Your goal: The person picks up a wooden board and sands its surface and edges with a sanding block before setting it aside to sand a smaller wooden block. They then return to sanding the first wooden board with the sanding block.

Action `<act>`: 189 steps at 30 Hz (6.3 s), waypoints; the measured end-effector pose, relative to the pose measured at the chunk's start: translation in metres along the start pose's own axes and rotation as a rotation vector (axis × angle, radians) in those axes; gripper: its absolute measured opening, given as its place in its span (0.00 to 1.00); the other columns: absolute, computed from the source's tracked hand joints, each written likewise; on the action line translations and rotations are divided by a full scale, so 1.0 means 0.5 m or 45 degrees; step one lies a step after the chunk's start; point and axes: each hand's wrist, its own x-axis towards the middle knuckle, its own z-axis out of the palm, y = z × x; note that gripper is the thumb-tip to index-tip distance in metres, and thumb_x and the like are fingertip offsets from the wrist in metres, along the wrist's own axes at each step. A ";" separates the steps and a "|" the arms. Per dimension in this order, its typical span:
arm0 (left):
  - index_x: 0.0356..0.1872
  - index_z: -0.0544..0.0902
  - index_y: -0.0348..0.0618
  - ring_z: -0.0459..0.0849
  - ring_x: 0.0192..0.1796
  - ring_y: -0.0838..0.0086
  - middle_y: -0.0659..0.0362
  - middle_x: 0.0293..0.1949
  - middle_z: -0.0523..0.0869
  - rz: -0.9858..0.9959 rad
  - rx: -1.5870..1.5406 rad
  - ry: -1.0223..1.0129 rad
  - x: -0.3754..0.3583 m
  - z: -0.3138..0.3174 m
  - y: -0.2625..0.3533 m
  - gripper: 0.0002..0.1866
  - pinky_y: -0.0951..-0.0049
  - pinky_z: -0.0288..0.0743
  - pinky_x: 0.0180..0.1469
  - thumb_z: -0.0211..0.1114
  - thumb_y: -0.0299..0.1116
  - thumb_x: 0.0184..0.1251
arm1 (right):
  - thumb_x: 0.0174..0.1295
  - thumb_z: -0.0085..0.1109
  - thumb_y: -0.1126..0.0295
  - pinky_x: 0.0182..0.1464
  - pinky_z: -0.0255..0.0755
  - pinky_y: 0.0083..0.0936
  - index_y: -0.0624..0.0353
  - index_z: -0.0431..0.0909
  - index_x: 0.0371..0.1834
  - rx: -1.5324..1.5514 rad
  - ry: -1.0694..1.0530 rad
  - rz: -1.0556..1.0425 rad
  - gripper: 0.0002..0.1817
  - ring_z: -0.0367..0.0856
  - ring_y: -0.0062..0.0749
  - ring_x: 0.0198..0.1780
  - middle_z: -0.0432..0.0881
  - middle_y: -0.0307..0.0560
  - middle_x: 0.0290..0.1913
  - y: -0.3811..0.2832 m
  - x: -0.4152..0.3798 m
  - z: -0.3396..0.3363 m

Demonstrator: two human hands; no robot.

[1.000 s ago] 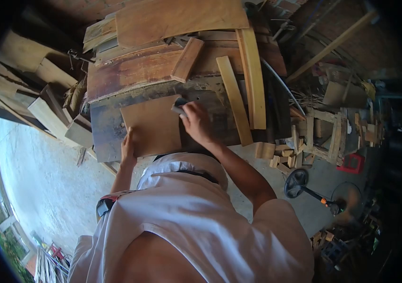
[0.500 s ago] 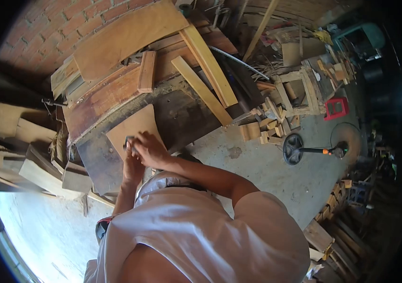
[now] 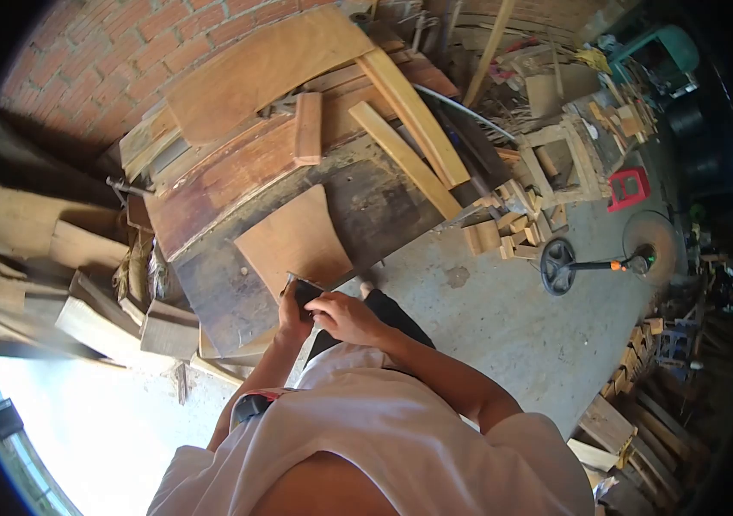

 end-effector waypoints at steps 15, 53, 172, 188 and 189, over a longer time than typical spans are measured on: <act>0.48 0.80 0.48 0.87 0.38 0.66 0.58 0.39 0.86 0.301 0.100 0.369 0.009 0.006 -0.046 0.20 0.65 0.84 0.37 0.67 0.51 0.67 | 0.65 0.57 0.68 0.46 0.79 0.40 0.54 0.81 0.48 -0.279 -0.203 -0.299 0.10 0.85 0.47 0.44 0.83 0.47 0.42 0.095 -0.040 -0.113; 0.34 0.73 0.48 0.70 0.17 0.77 0.63 0.20 0.73 0.334 0.422 0.658 -0.080 -0.136 -0.354 0.05 0.74 0.67 0.17 0.52 0.32 0.71 | 0.64 0.56 0.63 0.54 0.78 0.39 0.55 0.84 0.48 -0.717 -0.464 0.349 0.14 0.84 0.47 0.50 0.85 0.48 0.51 0.818 -0.657 -0.383; 0.45 0.78 0.35 0.89 0.30 0.64 0.50 0.36 0.88 0.792 -0.586 1.422 -0.270 0.264 -1.600 0.10 0.68 0.81 0.30 0.62 0.33 0.72 | 0.62 0.60 0.61 0.62 0.74 0.40 0.53 0.84 0.54 -1.170 -1.145 0.142 0.18 0.83 0.48 0.58 0.86 0.53 0.53 0.901 -0.686 -0.940; 0.47 0.79 0.37 0.89 0.33 0.68 0.53 0.37 0.88 0.897 -0.726 1.256 -0.025 0.166 -0.938 0.11 0.71 0.81 0.33 0.61 0.35 0.75 | 0.65 0.54 0.64 0.60 0.75 0.45 0.56 0.84 0.49 -1.239 -1.539 -0.319 0.15 0.81 0.53 0.57 0.84 0.57 0.53 0.648 -0.093 -0.382; 0.48 0.78 0.38 0.89 0.35 0.68 0.53 0.38 0.89 0.915 -0.719 1.241 -0.021 0.175 -0.896 0.11 0.70 0.81 0.34 0.60 0.37 0.75 | 0.65 0.54 0.65 0.59 0.75 0.45 0.55 0.85 0.49 -1.250 -1.525 -0.398 0.14 0.82 0.53 0.57 0.85 0.57 0.53 0.614 -0.067 -0.329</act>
